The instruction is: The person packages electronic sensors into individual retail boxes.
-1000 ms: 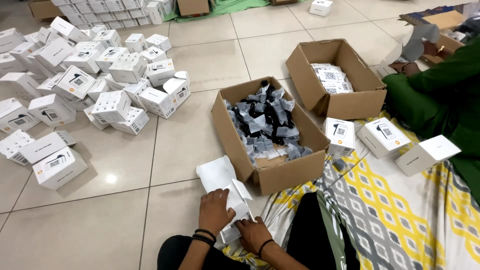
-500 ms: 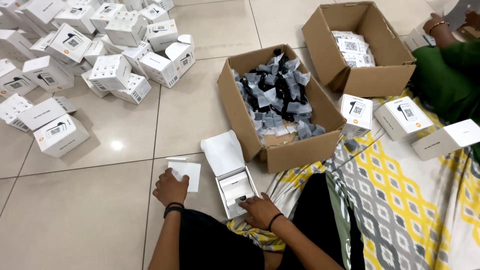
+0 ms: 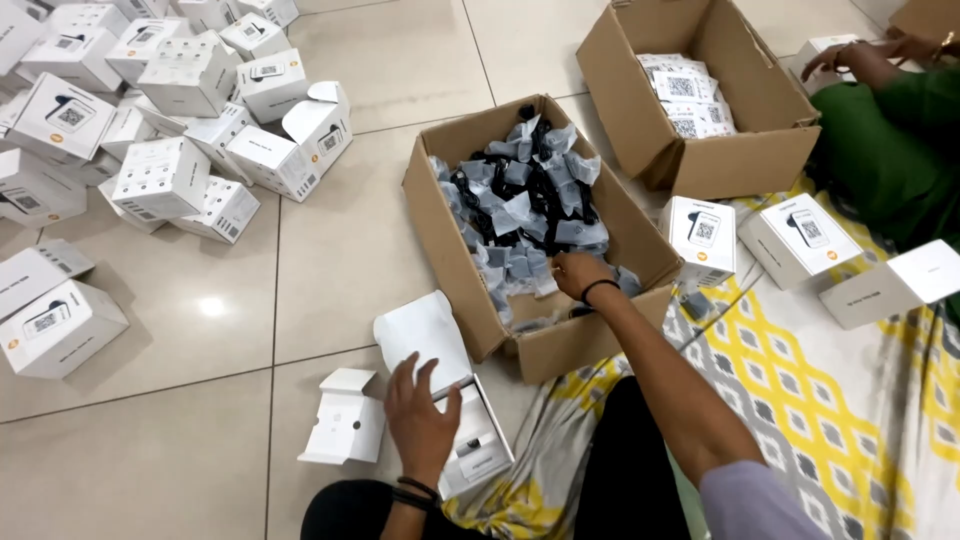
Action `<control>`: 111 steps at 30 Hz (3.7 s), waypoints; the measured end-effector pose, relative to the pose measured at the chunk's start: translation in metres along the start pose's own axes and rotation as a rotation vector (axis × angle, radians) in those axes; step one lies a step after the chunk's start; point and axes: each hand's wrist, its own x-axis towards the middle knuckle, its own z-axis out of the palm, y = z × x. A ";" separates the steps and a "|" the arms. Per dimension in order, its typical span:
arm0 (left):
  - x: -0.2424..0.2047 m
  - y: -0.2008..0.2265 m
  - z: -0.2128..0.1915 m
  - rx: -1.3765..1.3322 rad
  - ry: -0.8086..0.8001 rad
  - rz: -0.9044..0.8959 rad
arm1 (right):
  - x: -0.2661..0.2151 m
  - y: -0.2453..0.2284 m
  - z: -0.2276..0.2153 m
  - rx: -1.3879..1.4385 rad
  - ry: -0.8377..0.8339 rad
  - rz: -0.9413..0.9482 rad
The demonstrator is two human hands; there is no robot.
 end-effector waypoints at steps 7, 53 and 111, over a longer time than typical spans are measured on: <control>0.070 0.067 0.033 -0.289 -0.065 0.196 | 0.115 0.007 0.075 0.198 -0.166 0.212; 0.014 0.028 0.002 -0.488 -0.272 -0.229 | -0.288 -0.069 0.061 1.037 0.097 0.194; -0.117 -0.035 0.013 -0.474 -0.324 -0.376 | -0.318 -0.147 0.089 1.429 -0.518 0.067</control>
